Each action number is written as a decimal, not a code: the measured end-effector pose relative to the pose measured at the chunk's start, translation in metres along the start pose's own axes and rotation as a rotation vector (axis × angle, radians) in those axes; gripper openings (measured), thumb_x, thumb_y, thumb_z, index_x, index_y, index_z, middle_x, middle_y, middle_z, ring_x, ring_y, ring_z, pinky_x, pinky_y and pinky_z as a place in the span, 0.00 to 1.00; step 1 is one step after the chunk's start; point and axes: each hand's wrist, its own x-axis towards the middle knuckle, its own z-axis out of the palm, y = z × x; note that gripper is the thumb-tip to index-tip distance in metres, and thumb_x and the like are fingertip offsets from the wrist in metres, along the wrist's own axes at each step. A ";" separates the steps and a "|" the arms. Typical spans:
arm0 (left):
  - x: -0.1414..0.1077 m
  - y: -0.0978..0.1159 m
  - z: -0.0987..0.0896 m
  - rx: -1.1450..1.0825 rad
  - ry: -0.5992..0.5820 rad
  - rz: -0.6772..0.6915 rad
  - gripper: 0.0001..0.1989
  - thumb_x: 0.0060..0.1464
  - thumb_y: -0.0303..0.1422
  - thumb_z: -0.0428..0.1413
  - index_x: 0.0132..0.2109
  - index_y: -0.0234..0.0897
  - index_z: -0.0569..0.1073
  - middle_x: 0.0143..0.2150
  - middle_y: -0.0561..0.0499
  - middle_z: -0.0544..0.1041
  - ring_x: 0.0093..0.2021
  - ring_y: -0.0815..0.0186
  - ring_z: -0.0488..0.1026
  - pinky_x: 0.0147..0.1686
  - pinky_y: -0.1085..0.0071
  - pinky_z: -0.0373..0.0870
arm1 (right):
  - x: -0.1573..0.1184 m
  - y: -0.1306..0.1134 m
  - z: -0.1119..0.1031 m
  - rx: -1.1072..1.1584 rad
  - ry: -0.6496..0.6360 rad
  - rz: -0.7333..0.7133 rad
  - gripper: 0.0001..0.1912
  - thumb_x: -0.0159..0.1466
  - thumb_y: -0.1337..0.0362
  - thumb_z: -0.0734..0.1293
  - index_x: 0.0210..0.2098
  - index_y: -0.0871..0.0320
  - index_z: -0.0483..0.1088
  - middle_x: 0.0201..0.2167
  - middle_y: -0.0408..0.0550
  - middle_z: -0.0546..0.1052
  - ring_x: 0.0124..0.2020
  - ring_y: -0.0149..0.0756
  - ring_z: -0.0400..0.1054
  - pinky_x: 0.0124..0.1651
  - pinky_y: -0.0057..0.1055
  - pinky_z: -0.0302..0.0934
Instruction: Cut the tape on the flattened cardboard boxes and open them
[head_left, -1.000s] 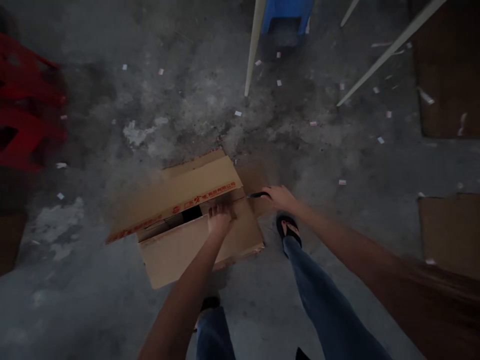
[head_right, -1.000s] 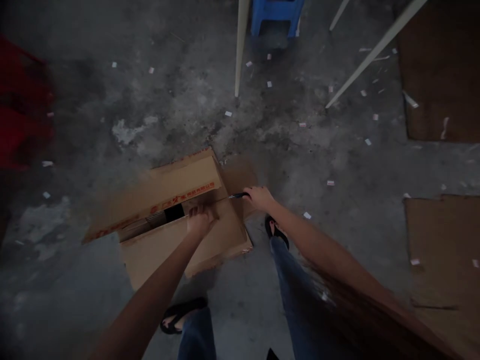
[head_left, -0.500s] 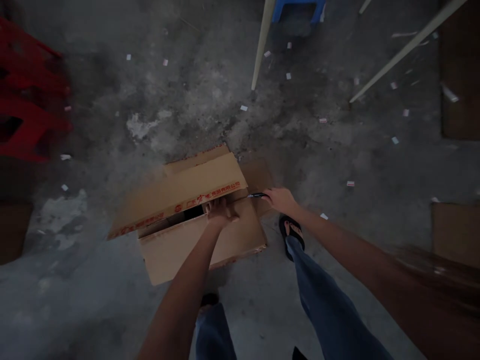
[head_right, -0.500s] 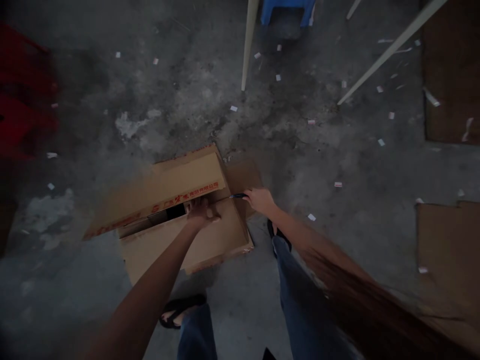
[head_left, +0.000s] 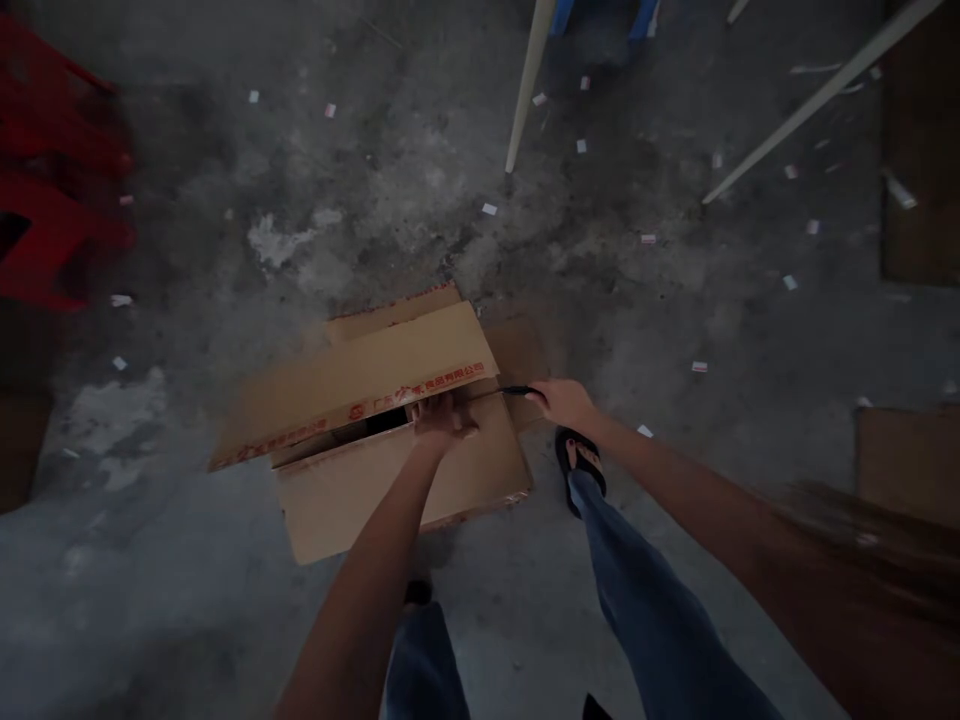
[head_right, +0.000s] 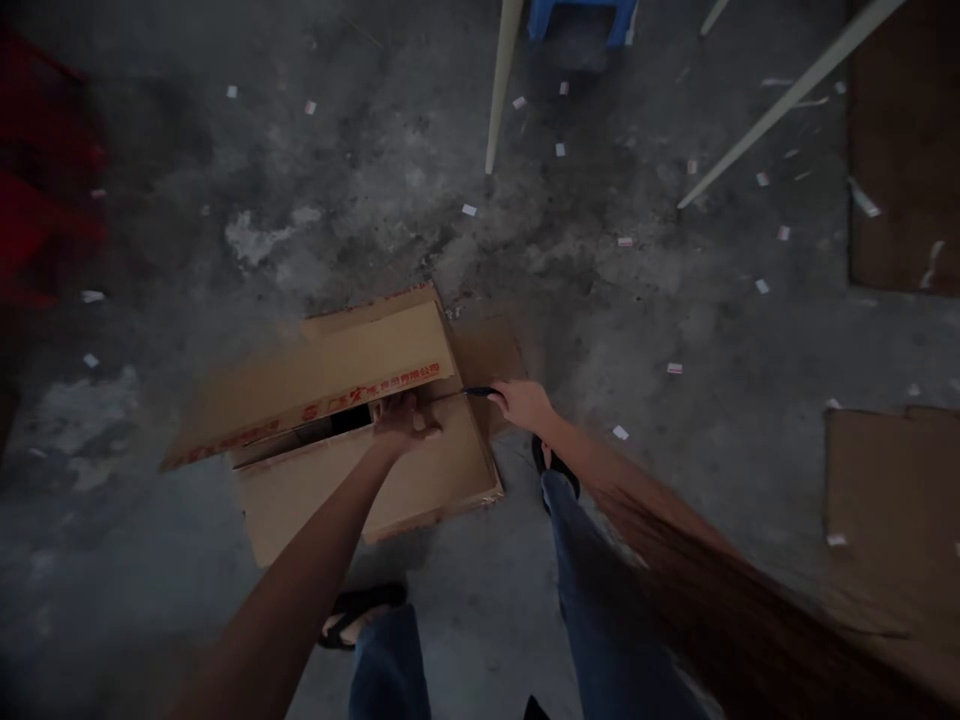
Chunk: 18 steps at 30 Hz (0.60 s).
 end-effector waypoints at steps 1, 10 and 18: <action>0.001 0.000 0.000 -0.001 -0.010 0.000 0.35 0.46 0.50 0.58 0.57 0.34 0.64 0.63 0.38 0.64 0.64 0.46 0.55 0.59 0.54 0.55 | 0.000 -0.001 0.001 0.004 -0.004 0.008 0.19 0.70 0.57 0.55 0.49 0.60 0.72 0.40 0.55 0.78 0.38 0.39 0.68 0.32 0.27 0.46; 0.006 -0.006 0.002 0.043 -0.048 0.070 0.34 0.52 0.50 0.54 0.61 0.35 0.63 0.67 0.38 0.60 0.66 0.46 0.53 0.62 0.52 0.52 | -0.012 -0.009 0.009 0.019 -0.041 0.068 0.19 0.70 0.58 0.53 0.50 0.56 0.70 0.42 0.54 0.78 0.41 0.41 0.70 0.34 0.27 0.50; 0.010 -0.004 0.008 0.021 -0.068 0.016 0.38 0.52 0.51 0.55 0.64 0.34 0.60 0.65 0.38 0.63 0.65 0.50 0.59 0.61 0.59 0.57 | -0.034 0.001 0.013 -0.036 -0.091 0.046 0.17 0.70 0.59 0.54 0.48 0.55 0.70 0.43 0.55 0.78 0.43 0.45 0.72 0.36 0.30 0.55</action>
